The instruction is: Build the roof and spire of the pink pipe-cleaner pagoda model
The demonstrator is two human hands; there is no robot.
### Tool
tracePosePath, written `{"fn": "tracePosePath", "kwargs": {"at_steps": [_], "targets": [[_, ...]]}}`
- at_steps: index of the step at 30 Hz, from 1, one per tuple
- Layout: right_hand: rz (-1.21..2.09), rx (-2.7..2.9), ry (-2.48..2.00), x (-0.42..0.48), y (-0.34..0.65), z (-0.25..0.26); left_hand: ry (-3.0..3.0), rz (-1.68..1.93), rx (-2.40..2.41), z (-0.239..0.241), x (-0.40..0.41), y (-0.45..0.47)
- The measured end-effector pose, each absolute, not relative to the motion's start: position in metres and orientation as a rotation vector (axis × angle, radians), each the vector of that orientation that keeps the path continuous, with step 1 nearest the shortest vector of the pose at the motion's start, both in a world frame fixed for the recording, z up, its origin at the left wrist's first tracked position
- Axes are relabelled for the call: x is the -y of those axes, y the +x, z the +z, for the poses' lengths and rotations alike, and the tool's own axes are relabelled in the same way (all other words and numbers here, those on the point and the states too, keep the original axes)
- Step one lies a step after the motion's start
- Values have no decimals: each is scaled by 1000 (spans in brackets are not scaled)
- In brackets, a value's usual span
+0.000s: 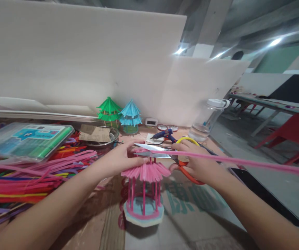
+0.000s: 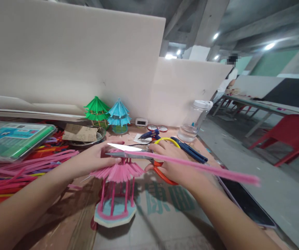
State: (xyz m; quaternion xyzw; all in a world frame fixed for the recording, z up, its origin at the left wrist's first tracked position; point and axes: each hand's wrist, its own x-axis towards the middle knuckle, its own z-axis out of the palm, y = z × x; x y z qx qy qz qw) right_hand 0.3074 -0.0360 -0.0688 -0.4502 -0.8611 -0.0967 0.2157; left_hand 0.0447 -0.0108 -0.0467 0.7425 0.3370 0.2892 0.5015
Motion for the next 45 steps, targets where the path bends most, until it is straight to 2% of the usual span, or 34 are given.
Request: {"fn": "tracePosePath", "kwargs": {"at_steps": [10,17,24,34,40,45], "targets": [[-459,2329,-1214,37,309,-80,1815,690,-830,-49,11,43],[-288,2255,-1353,35,307,-80,1887,688,-982,-50,5,40],[40,2125,-1748,23,306,-75,2091,699,-1068,-33,9,23],[247,2238,-1698,12,293,-115,2230,535,-1026,-38,0,12],[275,2254,-1775,10,291,-122,2120,779,-1146,-32,11,25],[271,2272,-1783,13,289,-120,2329,934,-1273,-37,17,35]]}}
